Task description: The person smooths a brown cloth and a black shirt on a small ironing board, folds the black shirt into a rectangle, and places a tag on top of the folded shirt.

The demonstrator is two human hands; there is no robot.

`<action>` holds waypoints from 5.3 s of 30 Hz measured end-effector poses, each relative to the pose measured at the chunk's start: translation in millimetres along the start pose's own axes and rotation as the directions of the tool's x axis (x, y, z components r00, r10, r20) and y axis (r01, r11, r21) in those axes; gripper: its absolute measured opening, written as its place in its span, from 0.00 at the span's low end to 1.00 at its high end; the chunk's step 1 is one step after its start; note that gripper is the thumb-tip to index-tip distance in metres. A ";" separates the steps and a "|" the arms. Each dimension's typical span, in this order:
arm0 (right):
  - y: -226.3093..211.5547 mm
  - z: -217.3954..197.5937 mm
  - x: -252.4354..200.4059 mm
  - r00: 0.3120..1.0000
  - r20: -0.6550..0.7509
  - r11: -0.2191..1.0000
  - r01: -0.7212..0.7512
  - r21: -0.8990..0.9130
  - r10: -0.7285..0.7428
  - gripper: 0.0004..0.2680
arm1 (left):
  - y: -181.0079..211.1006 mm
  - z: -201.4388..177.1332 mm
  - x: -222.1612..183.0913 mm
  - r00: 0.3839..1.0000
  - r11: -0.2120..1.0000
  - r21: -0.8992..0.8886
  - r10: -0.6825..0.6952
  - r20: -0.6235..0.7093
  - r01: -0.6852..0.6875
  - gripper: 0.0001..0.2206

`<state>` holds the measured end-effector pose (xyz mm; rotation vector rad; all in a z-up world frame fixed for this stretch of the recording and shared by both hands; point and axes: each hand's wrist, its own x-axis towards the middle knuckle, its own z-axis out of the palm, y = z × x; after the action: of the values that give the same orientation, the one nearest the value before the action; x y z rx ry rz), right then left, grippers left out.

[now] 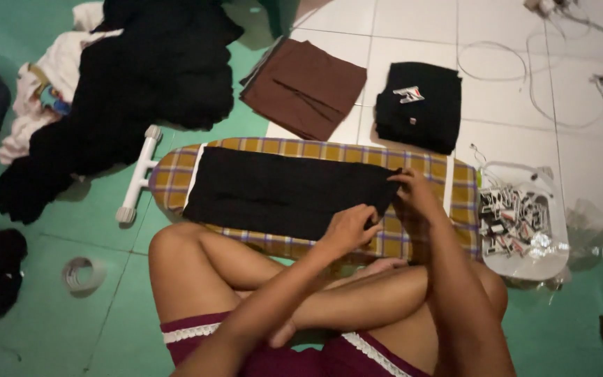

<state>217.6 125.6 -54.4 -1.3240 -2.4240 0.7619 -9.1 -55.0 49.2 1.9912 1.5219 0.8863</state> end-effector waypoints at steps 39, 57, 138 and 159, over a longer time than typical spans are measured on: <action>-416.7 203.4 229.7 0.990 -0.022 0.982 0.139 0.129 -0.137 0.09 | -269.6 -271.1 -135.2 0.522 0.518 0.093 -0.853 -0.016 0.850 0.18; -254.8 60.6 30.3 0.951 -0.297 0.799 0.109 0.592 0.089 0.07 | -171.1 -273.0 -99.7 0.831 0.816 -0.552 -0.418 -0.365 0.168 0.14; 168.7 -112.5 -131.0 0.399 -0.378 0.468 -0.877 0.108 0.835 0.30 | -186.5 -119.2 -24.2 0.938 0.874 0.342 -0.334 -0.095 0.346 0.35; 20.1 -164.2 -123.3 0.125 -0.641 0.652 -0.201 0.731 0.757 0.02 | -185.4 -127.8 -25.0 0.930 0.895 0.262 -0.365 -0.030 0.360 0.37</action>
<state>376.0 82.7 70.7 -1.6797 -0.6887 0.4128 -228.7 -31.0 -0.8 1.7857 2.0023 0.5287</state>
